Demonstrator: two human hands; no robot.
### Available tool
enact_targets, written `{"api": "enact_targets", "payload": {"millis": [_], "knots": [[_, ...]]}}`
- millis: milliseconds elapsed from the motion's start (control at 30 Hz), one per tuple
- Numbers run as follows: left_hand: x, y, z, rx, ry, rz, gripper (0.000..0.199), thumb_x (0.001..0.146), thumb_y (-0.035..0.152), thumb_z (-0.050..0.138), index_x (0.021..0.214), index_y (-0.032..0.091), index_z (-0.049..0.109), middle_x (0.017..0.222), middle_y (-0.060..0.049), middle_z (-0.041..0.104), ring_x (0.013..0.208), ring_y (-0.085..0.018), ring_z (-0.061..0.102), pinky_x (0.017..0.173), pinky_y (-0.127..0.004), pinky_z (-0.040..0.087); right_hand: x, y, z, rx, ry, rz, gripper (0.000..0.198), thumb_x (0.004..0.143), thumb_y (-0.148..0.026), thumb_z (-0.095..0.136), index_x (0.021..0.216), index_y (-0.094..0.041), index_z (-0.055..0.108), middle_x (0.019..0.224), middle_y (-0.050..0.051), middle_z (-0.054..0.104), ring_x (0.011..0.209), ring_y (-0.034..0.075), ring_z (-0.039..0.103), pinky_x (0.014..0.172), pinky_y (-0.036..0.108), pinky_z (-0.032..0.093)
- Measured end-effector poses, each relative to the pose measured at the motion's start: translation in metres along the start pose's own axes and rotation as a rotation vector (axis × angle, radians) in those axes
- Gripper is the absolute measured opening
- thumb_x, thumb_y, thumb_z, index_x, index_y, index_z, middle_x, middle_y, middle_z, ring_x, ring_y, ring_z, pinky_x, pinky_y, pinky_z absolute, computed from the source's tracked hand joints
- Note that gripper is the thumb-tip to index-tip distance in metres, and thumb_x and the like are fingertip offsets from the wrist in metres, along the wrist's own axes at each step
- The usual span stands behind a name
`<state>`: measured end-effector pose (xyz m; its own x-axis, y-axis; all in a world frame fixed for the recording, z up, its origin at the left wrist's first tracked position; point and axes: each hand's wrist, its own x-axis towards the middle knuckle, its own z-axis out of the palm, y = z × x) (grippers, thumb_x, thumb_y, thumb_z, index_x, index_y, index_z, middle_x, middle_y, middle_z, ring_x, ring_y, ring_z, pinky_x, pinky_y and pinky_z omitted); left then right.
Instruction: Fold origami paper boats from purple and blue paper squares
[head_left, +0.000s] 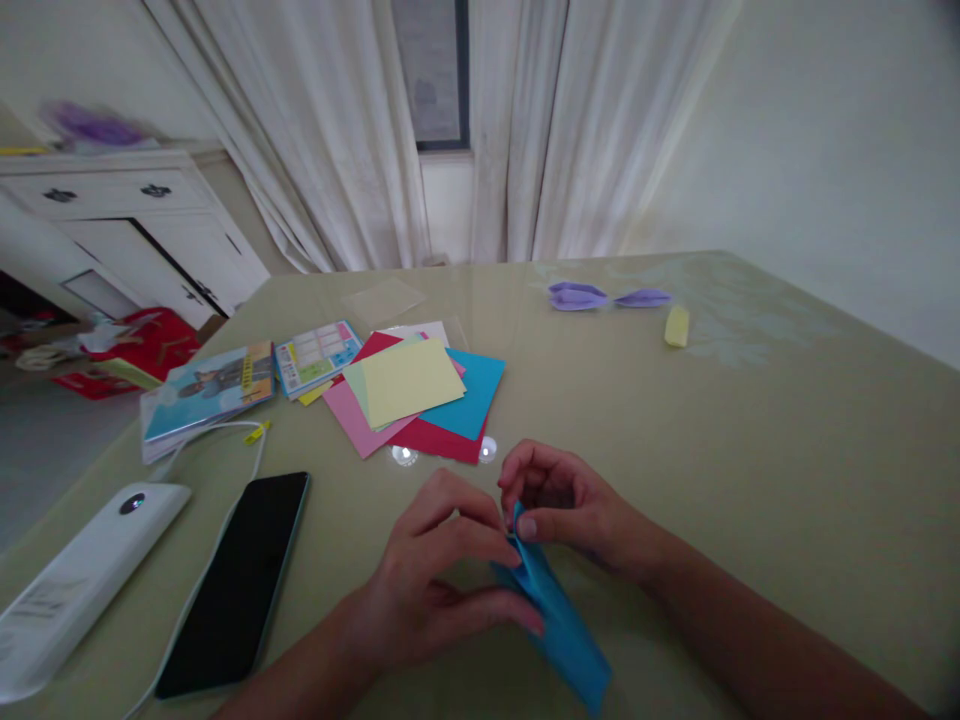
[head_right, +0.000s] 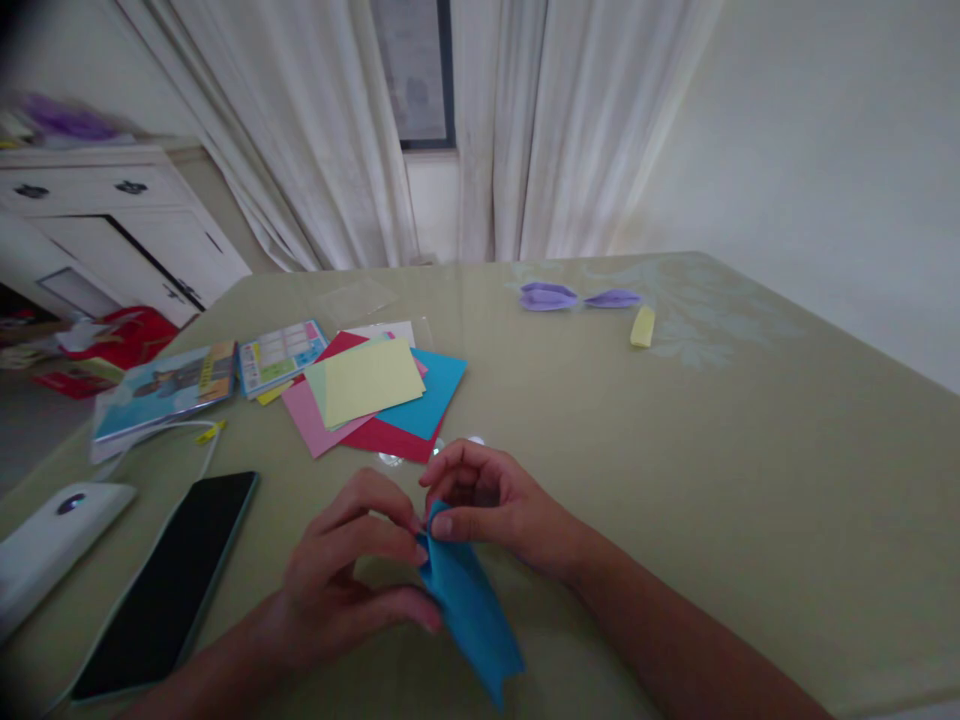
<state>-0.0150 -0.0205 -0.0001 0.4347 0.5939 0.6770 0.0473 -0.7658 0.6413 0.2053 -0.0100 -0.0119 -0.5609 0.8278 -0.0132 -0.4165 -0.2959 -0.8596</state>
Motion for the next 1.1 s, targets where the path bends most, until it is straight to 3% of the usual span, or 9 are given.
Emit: {"api": "enact_targets", "payload": {"millis": [133, 233, 333, 500, 600, 733, 833, 1100], "knots": [[-0.003, 0.001, 0.0, -0.038, -0.033, -0.075, 0.044, 0.076, 0.044, 0.097, 0.106, 0.022, 0.072, 0.098, -0.003, 0.068, 0.088, -0.017, 0.064, 0.08, -0.026, 0.052, 0.0, 0.0, 0.0, 0.009, 0.011, -0.03, 0.031, 0.082, -0.02, 0.095, 0.103, -0.019, 0.073, 0.091, -0.001, 0.075, 0.08, 0.01, 0.07, 0.072, 0.02, 0.054], [-0.007, -0.003, 0.001, -0.19, -0.017, -0.293, 0.054, 0.081, 0.057, 0.09, 0.117, 0.024, 0.068, 0.106, -0.005, 0.067, 0.095, -0.02, 0.062, 0.083, -0.029, 0.05, 0.001, -0.003, 0.002, 0.036, 0.013, -0.082, 0.029, 0.082, -0.021, 0.096, 0.1, -0.019, 0.073, 0.088, -0.001, 0.076, 0.08, 0.011, 0.071, 0.074, 0.021, 0.055], [-0.008, -0.007, 0.001, -0.359, -0.053, -0.523, 0.055, 0.086, 0.067, 0.081, 0.114, 0.022, 0.069, 0.102, -0.004, 0.066, 0.094, -0.021, 0.059, 0.083, -0.03, 0.047, 0.001, -0.007, 0.002, 0.051, 0.016, -0.126, 0.027, 0.082, -0.019, 0.095, 0.098, -0.019, 0.074, 0.088, -0.001, 0.077, 0.08, 0.011, 0.071, 0.072, 0.02, 0.054], [-0.005, -0.012, 0.003, -0.72, -0.187, -0.652, 0.039, 0.087, 0.052, 0.086, 0.102, 0.018, 0.074, 0.098, -0.004, 0.07, 0.097, -0.02, 0.062, 0.092, -0.032, 0.047, 0.001, -0.008, 0.0, 0.038, 0.013, -0.121, 0.025, 0.081, -0.017, 0.096, 0.097, -0.02, 0.076, 0.089, 0.0, 0.08, 0.081, 0.011, 0.073, 0.073, 0.019, 0.055], [-0.003, -0.01, 0.006, -0.899, -0.233, -0.746, 0.031, 0.084, 0.042, 0.091, 0.095, 0.017, 0.075, 0.092, -0.003, 0.069, 0.092, -0.018, 0.061, 0.089, -0.03, 0.048, 0.0, -0.007, -0.001, 0.025, -0.014, -0.131, 0.026, 0.08, -0.015, 0.096, 0.098, -0.022, 0.079, 0.094, 0.0, 0.081, 0.086, 0.011, 0.074, 0.076, 0.019, 0.056], [0.001, -0.007, 0.007, -1.036, -0.182, -0.779, 0.024, 0.081, 0.03, 0.094, 0.087, 0.018, 0.076, 0.081, 0.002, 0.067, 0.078, -0.012, 0.059, 0.081, -0.025, 0.049, -0.001, -0.005, -0.001, 0.0, -0.023, -0.171, 0.029, 0.08, -0.014, 0.096, 0.102, -0.024, 0.081, 0.102, -0.001, 0.078, 0.09, 0.009, 0.071, 0.079, 0.018, 0.055], [0.002, -0.007, 0.008, -1.059, -0.13, -0.741, 0.026, 0.074, 0.025, 0.099, 0.084, 0.018, 0.076, 0.083, 0.001, 0.069, 0.078, -0.012, 0.061, 0.075, -0.024, 0.049, -0.001, -0.005, -0.002, -0.004, -0.033, -0.181, 0.028, 0.082, -0.017, 0.095, 0.105, -0.025, 0.081, 0.104, 0.0, 0.077, 0.091, 0.01, 0.07, 0.08, 0.018, 0.055], [0.0, -0.009, 0.009, -1.04, -0.133, -0.79, 0.041, 0.062, 0.032, 0.106, 0.074, 0.016, 0.07, 0.076, 0.002, 0.066, 0.07, -0.011, 0.058, 0.066, -0.023, 0.048, -0.001, -0.005, -0.004, -0.046, -0.045, -0.146, 0.028, 0.083, -0.023, 0.095, 0.108, -0.026, 0.083, 0.099, 0.0, 0.075, 0.088, 0.01, 0.066, 0.078, 0.017, 0.054]]}}
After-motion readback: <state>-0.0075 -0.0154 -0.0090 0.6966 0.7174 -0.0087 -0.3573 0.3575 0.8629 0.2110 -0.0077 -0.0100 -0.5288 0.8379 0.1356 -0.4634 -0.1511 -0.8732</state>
